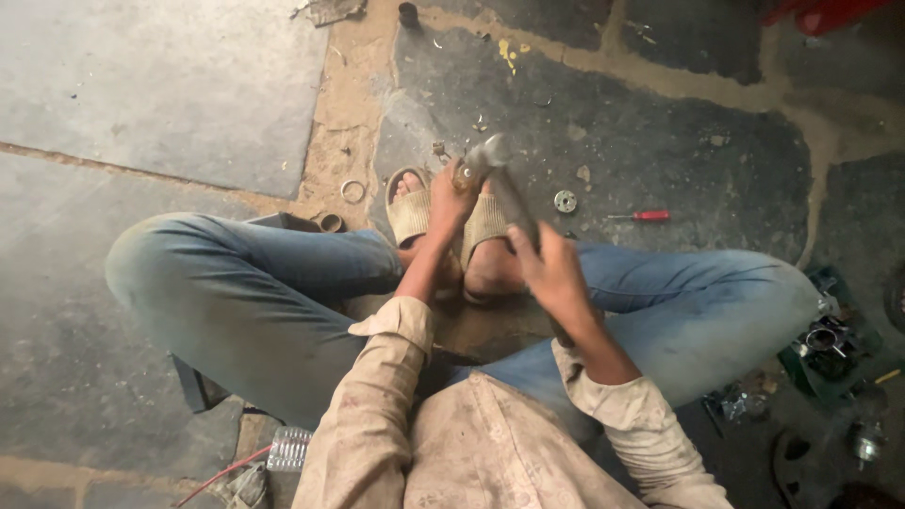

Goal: The person sits cross-legged on the floor and repeatedly strikes a small metal part with a hammer. They hold the part with one hand and use the hammer with the other, occasionally adjusting the part's position.

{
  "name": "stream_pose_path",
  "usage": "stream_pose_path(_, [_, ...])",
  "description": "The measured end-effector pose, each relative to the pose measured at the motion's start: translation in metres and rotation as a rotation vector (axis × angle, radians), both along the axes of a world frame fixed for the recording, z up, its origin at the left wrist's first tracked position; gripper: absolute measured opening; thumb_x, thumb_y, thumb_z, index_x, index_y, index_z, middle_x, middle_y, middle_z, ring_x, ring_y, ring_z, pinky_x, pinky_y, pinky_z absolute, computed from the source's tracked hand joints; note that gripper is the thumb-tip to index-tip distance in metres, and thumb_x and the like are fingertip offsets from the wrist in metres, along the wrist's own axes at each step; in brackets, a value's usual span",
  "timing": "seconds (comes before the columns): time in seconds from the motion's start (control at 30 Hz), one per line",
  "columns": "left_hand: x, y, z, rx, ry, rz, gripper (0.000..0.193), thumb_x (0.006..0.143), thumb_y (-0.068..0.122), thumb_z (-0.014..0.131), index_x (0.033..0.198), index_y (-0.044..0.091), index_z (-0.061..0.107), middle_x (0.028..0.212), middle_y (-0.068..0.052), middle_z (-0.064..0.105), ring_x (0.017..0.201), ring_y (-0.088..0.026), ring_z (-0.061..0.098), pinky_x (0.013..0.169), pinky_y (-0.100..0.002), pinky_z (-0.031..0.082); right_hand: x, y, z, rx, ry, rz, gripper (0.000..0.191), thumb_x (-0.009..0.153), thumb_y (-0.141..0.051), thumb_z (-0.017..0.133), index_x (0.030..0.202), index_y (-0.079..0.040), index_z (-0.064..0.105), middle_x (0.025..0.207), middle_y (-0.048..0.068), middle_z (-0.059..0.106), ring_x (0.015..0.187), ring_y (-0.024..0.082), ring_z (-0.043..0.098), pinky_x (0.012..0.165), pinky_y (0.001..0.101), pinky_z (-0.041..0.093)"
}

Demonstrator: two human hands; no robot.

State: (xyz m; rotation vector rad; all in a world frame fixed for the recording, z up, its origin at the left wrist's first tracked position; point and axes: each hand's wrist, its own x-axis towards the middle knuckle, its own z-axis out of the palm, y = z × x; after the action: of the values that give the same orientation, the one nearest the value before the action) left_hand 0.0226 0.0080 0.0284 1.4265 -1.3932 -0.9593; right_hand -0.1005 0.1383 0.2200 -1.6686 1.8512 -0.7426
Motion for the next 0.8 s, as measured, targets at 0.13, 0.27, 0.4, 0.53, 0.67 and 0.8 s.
stream_pose_path(0.13, [0.004, -0.002, 0.009, -0.086, 0.109, -0.021, 0.017, 0.086, 0.015, 0.064, 0.098, 0.003, 0.065, 0.087, -0.024, 0.071, 0.086, -0.045, 0.069, 0.072, -0.049, 0.054, 0.003, -0.001, -0.015, 0.122, 0.022, -0.067, 0.047, 0.099, -0.047, 0.058, 0.097, 0.0, 0.066, 0.07, 0.027, 0.066, 0.073, 0.046, 0.07, 0.062, 0.0517, 0.051])
stream_pose_path(0.27, [0.005, -0.001, 0.014, -0.052, 0.047, -0.014, 0.019, 0.085, 0.015, 0.069, 0.097, 0.001, 0.065, 0.087, -0.026, 0.07, 0.086, -0.046, 0.067, 0.072, -0.049, 0.053, 0.003, 0.001, -0.014, 0.005, 0.014, -0.028, 0.047, 0.102, -0.046, 0.059, 0.103, 0.0, 0.067, 0.07, 0.024, 0.066, 0.069, 0.042, 0.068, 0.057, 0.047, 0.052])
stream_pose_path(0.4, [0.005, 0.002, 0.015, -0.001, 0.075, -0.037, 0.017, 0.09, 0.016, 0.067, 0.098, 0.001, 0.064, 0.089, -0.025, 0.07, 0.088, -0.045, 0.069, 0.075, -0.047, 0.053, 0.005, 0.004, -0.009, 0.232, -0.137, -0.113, 0.049, 0.099, -0.049, 0.057, 0.097, 0.0, 0.064, 0.055, 0.013, 0.062, 0.047, 0.024, 0.067, 0.046, 0.0393, 0.051])
stream_pose_path(0.53, [0.005, 0.003, 0.017, -0.093, 0.121, -0.028, 0.025, 0.081, 0.012, 0.068, 0.104, 0.001, 0.066, 0.089, -0.024, 0.071, 0.085, -0.044, 0.07, 0.072, -0.046, 0.054, 0.007, 0.007, -0.01, 0.253, -0.251, -0.128, 0.048, 0.099, -0.048, 0.056, 0.096, -0.001, 0.063, 0.052, 0.007, 0.058, 0.042, 0.016, 0.061, 0.039, 0.033, 0.047])
stream_pose_path(0.67, [0.004, 0.004, 0.019, -0.107, 0.151, -0.068, 0.024, 0.082, 0.01, 0.069, 0.104, 0.001, 0.066, 0.088, -0.023, 0.072, 0.083, -0.042, 0.07, 0.071, -0.044, 0.055, 0.005, 0.011, -0.016, 0.24, -0.359, -0.129, 0.047, 0.1, -0.048, 0.056, 0.094, -0.002, 0.06, 0.059, 0.003, 0.058, 0.044, 0.013, 0.058, 0.038, 0.0307, 0.047])
stream_pose_path(0.8, [0.005, 0.006, 0.022, -0.084, 0.147, -0.053, 0.022, 0.083, 0.008, 0.067, 0.104, 0.0, 0.065, 0.086, -0.023, 0.071, 0.082, -0.042, 0.069, 0.071, -0.044, 0.054, 0.004, 0.012, -0.021, 0.272, -0.427, -0.143, 0.047, 0.101, -0.048, 0.057, 0.092, -0.001, 0.058, 0.061, 0.003, 0.056, 0.043, 0.012, 0.055, 0.037, 0.0308, 0.044])
